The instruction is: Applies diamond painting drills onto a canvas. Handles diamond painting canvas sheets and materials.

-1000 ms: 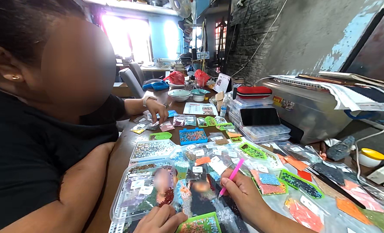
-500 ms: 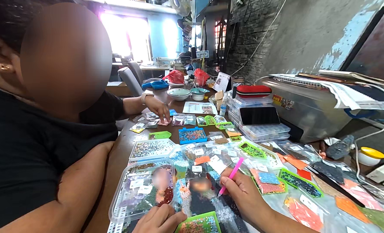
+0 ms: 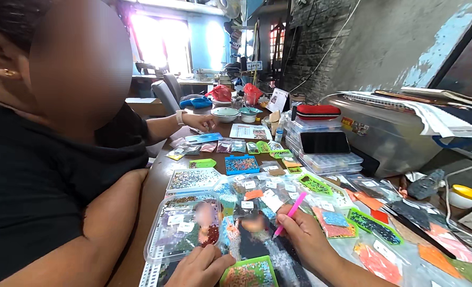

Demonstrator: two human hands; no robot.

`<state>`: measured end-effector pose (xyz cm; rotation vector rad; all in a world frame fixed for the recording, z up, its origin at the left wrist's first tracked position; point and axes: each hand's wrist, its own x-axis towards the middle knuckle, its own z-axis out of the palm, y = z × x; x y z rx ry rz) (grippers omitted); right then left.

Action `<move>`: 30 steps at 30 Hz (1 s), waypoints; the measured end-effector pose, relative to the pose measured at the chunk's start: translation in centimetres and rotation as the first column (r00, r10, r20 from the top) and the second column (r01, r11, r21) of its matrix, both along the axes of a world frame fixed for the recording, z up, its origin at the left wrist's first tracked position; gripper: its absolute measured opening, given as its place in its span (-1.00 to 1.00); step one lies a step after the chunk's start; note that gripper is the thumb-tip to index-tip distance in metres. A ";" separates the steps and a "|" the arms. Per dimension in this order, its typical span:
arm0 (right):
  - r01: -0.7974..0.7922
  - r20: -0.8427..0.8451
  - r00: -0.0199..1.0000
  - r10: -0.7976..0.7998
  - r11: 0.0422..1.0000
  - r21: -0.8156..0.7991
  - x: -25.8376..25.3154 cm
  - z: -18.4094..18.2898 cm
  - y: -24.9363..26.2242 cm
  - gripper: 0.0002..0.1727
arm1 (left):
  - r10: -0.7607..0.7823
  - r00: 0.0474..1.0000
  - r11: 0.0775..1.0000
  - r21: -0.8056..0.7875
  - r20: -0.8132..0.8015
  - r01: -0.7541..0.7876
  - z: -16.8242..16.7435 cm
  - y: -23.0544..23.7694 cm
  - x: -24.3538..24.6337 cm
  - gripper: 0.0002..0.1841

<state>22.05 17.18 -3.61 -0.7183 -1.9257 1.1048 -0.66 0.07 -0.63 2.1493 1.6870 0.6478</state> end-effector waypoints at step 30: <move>-0.377 0.002 0.915 0.403 0.854 0.358 -1.5 -0.2 -2.4 -0.61 | -0.027 0.999 0.982 0.188 -0.023 0.031 -1.5 0.4 -0.1 -0.51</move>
